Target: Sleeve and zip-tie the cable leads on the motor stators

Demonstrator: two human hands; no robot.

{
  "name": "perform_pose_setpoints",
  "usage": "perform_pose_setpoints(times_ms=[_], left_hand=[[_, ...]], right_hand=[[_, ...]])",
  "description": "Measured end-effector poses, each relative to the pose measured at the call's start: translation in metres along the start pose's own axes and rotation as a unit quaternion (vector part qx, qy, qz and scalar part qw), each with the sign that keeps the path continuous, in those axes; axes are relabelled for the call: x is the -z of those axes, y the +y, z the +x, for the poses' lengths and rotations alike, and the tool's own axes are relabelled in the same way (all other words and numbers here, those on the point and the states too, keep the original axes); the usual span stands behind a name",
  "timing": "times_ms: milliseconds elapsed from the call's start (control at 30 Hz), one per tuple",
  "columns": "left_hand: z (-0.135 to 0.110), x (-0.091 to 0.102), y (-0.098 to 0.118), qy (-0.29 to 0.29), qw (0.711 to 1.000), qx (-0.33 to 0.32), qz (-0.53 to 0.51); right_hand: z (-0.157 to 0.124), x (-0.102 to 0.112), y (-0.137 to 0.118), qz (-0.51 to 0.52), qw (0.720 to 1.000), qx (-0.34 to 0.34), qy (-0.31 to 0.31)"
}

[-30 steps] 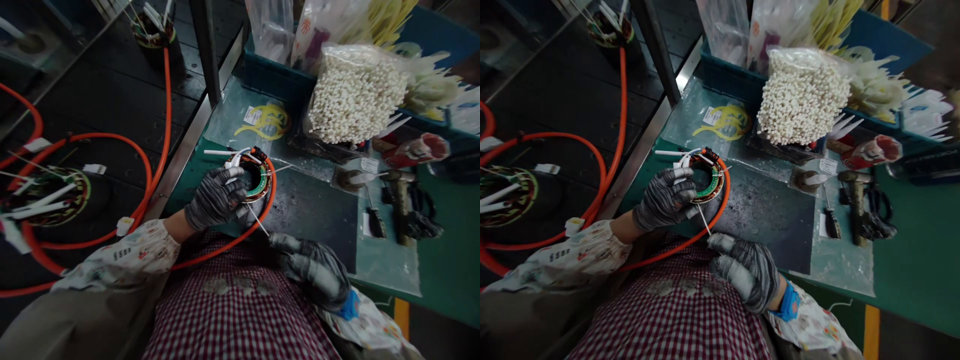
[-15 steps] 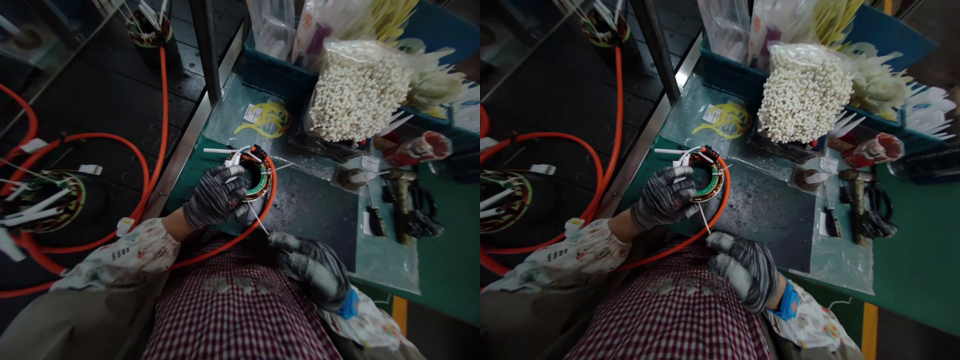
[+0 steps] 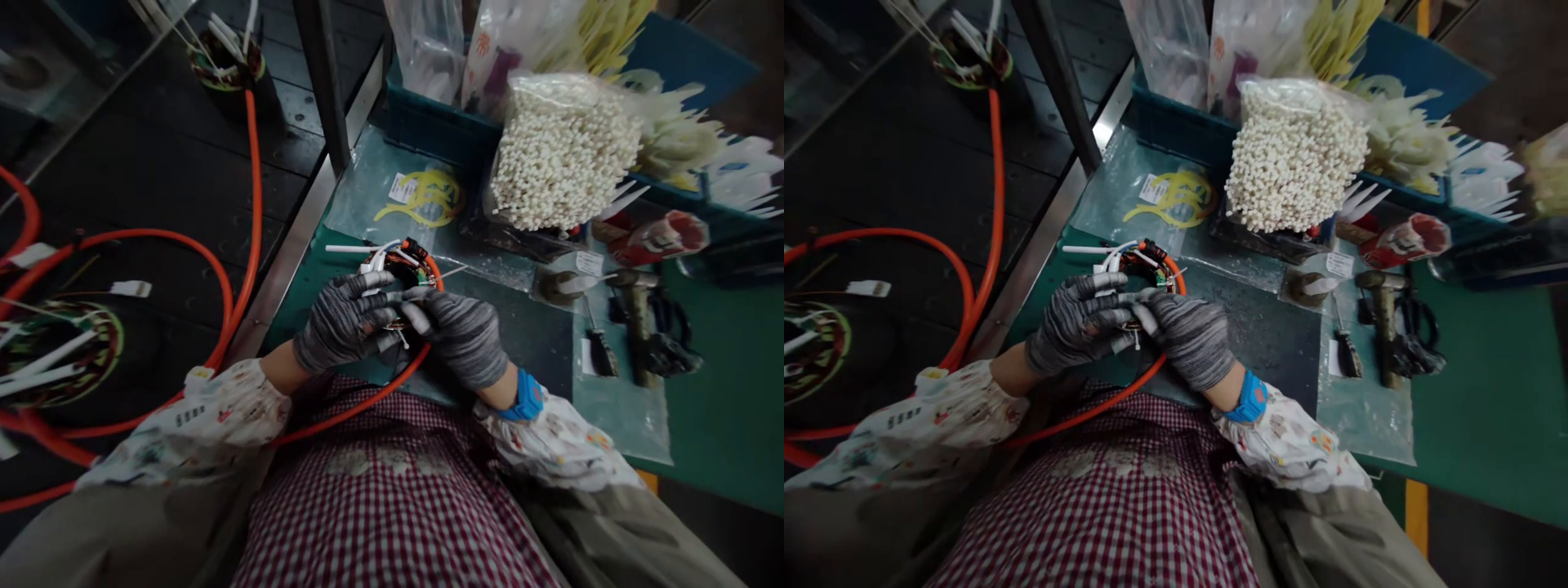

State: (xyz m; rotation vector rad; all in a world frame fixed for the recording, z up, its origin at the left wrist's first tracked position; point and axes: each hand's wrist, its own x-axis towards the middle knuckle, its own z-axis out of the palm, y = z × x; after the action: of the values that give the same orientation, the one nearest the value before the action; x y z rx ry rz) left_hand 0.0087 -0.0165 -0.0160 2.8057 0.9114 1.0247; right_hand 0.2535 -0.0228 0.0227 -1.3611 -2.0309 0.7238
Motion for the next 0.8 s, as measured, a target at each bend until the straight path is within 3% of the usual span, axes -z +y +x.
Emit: perform_pose_setpoints(times_ms=[100,167,267,333,433,633,800], left_hand=[[-0.003,-0.003,-0.001,-0.009,1.000,0.006,0.012],[-0.004,-0.005,-0.001,-0.011,1.000,0.009,0.025],[-0.002,-0.005,0.001,0.009,0.999,0.003,0.040],[0.001,-0.005,0.002,0.041,0.998,-0.003,0.046],[0.005,-0.004,0.002,0.072,0.997,-0.017,0.037],[0.003,-0.003,0.002,0.031,0.999,-0.005,0.022],[-0.003,-0.006,0.001,0.039,0.999,0.005,-0.006]], right_hand=[[0.013,0.002,-0.006,0.104,0.995,-0.002,-0.007],[0.017,0.005,-0.007,0.222,0.975,-0.026,-0.013],[0.017,0.011,-0.003,0.313,0.945,-0.049,-0.080],[0.015,0.014,0.001,0.314,0.942,-0.054,-0.110],[0.011,0.011,0.004,0.310,0.945,-0.053,-0.084],[0.010,0.004,0.001,0.301,0.951,-0.053,-0.052],[-0.005,-0.004,0.018,0.261,0.960,0.044,-0.088]])
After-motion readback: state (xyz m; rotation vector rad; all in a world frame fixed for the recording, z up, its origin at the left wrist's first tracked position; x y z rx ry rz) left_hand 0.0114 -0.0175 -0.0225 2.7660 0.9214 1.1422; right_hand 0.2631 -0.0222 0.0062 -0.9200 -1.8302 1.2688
